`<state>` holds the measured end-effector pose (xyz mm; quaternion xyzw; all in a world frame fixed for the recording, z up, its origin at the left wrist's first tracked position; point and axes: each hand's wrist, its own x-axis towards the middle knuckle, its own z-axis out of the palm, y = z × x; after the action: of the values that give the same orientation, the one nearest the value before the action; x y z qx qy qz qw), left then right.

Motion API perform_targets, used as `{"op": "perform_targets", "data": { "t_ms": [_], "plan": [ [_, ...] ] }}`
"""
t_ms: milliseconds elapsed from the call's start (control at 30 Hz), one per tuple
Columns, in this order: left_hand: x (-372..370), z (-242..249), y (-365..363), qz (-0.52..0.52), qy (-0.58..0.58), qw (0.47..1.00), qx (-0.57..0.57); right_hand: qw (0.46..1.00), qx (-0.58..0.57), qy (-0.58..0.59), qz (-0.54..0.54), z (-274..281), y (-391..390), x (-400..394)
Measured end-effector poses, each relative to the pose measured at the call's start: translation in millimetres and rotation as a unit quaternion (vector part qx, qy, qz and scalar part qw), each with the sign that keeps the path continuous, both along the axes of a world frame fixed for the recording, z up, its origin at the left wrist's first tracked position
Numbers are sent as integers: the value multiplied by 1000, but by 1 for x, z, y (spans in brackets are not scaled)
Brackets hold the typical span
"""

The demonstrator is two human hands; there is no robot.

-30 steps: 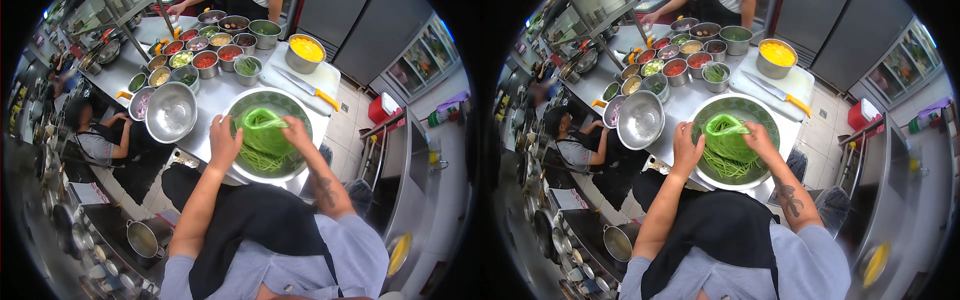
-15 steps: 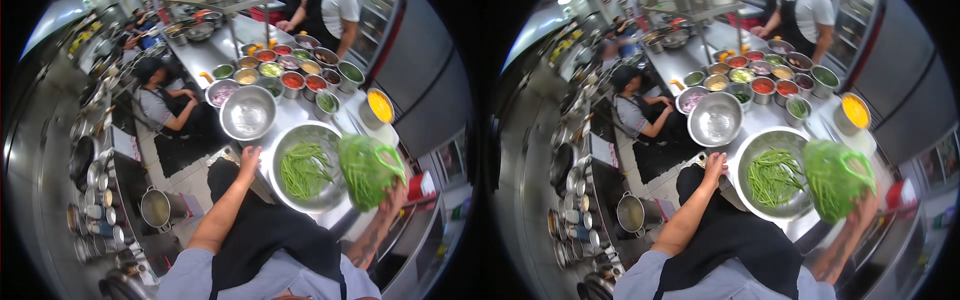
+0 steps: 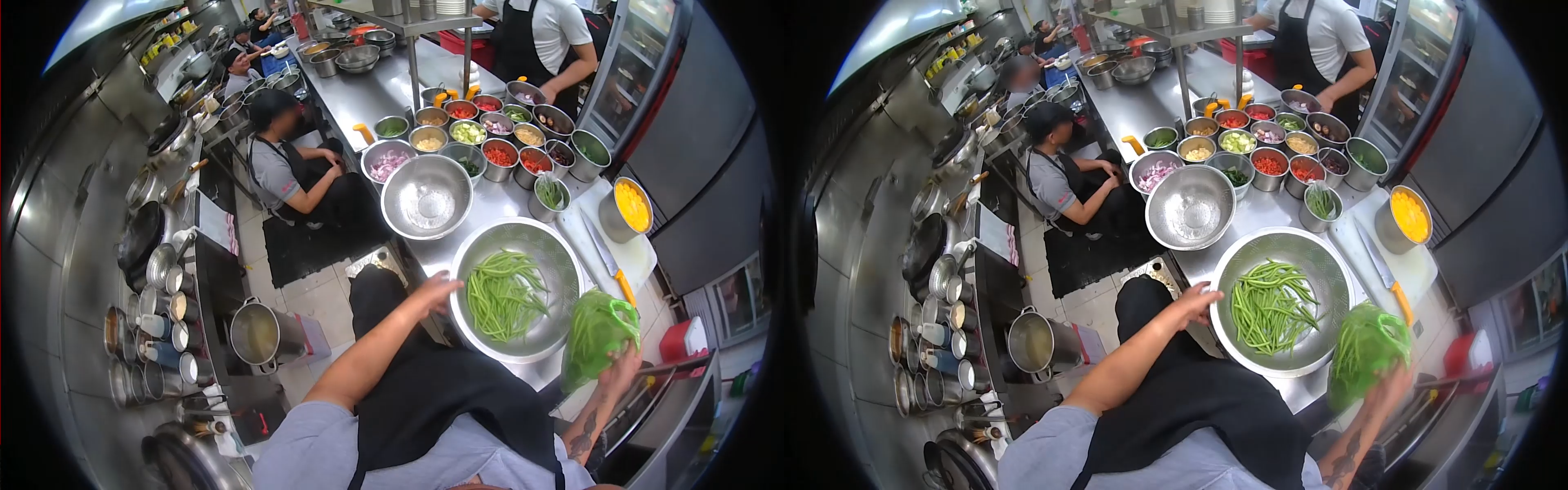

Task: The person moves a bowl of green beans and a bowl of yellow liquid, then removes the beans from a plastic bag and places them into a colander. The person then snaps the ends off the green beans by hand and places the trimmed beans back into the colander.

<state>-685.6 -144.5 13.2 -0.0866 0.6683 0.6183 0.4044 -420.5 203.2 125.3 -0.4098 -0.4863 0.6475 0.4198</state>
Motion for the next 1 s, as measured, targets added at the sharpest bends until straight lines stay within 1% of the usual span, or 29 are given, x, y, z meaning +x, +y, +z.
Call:
{"op": "perform_targets", "data": {
  "t_ms": [67, 100, 167, 200, 267, 333, 400, 433, 467, 500, 600, 633, 667, 700, 733, 767, 800, 867, 933, 1000],
  "plan": [
    [10, -8, 5, -101, 36, 994, 9, 1000, 2, 5, 9, 0, 3, 3],
    [10, -5, 9, -102, 36, 994, 9, 1000, 6, 10, 21, 1, 3, 4],
    [12, 1, 17, -82, 101, 991, -11, 999, 12, 20, 26, 3, -1, 4],
    [13, 5, 21, -81, 101, 992, -11, 999, 18, 30, 30, 6, -4, 3],
    [15, 12, 29, -39, 90, 992, 82, 1000, 13, 17, 13, 12, -11, 1],
    [13, 8, 39, -36, 38, 994, 98, 1000, 8, 2, -7, 24, -16, 1],
    [18, 6, 48, -24, 36, 989, 140, 999, 24, -27, 22, 36, -19, 3],
    [18, 5, 51, -36, 14, 987, 159, 999, 23, -36, 13, 38, -17, 6],
    [18, 2, 56, -43, -7, 989, 141, 997, 21, -4, 70, 40, -13, 12],
    [18, -3, 60, -53, -11, 987, 152, 992, 20, 28, 125, 43, -9, 16],
    [22, -14, 64, -69, -26, 974, 214, 993, 50, 80, 65, 55, -27, 5],
    [23, -12, 65, -62, -35, 974, 215, 987, 64, 71, 131, 59, -22, 11],
    [23, -8, 64, -56, -38, 974, 216, 988, 39, 69, 132, 73, -33, 4],
    [25, -2, 59, -56, -28, 974, 218, 985, 41, 69, 153, 82, -42, -3],
    [25, 3, 52, -55, -16, 974, 218, 987, 40, 61, 144, 83, -46, -6],
    [24, 3, 47, -56, -3, 979, 194, 980, 17, 93, 175, 86, -52, -13],
    [24, 3, 41, -57, 13, 984, 169, 979, 7, 92, 184, 88, -60, -20],
    [24, 17, 28, -89, 17, 986, 141, 977, -19, 77, 197, 93, -79, -34],
    [29, 34, 15, -142, 28, 977, 157, 979, -32, 67, 189, 89, -85, -43],
    [34, 48, 5, -181, 61, 965, 178, 923, -60, 112, 365, 74, -83, -48]
  ]
}}
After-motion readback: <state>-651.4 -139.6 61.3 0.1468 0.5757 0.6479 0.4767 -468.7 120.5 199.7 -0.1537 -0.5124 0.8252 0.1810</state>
